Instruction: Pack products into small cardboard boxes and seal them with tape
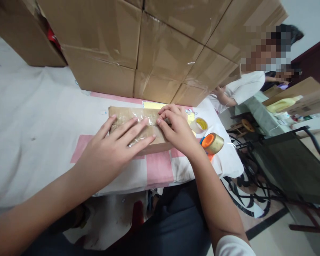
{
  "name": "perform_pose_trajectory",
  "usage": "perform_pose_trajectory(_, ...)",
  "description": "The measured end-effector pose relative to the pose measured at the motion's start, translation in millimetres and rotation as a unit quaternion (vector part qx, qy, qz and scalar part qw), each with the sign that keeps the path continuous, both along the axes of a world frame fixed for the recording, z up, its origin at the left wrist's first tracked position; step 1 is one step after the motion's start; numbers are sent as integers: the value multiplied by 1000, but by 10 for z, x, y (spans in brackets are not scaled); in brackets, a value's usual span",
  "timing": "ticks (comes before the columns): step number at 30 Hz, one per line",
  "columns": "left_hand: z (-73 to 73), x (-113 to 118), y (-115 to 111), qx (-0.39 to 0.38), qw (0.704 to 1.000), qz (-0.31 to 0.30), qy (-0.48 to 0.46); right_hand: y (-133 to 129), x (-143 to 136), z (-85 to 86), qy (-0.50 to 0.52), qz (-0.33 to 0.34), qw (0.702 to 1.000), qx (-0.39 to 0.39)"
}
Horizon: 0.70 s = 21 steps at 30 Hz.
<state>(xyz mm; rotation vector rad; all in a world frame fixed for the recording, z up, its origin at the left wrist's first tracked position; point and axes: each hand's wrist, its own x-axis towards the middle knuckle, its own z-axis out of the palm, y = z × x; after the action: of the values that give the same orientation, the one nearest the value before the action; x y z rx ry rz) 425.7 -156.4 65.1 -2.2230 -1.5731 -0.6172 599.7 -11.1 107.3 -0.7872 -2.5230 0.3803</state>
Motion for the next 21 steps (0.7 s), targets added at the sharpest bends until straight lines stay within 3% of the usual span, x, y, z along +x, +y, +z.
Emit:
perform_pose_trajectory(8,5,-11,24,21,998,-56,36,22,-7,-16,-15,-4,1000,7)
perform_pose_trajectory(21,-29,-9,30,35,998,-48,32,21,-1,-34,-11,-14,1000,-6)
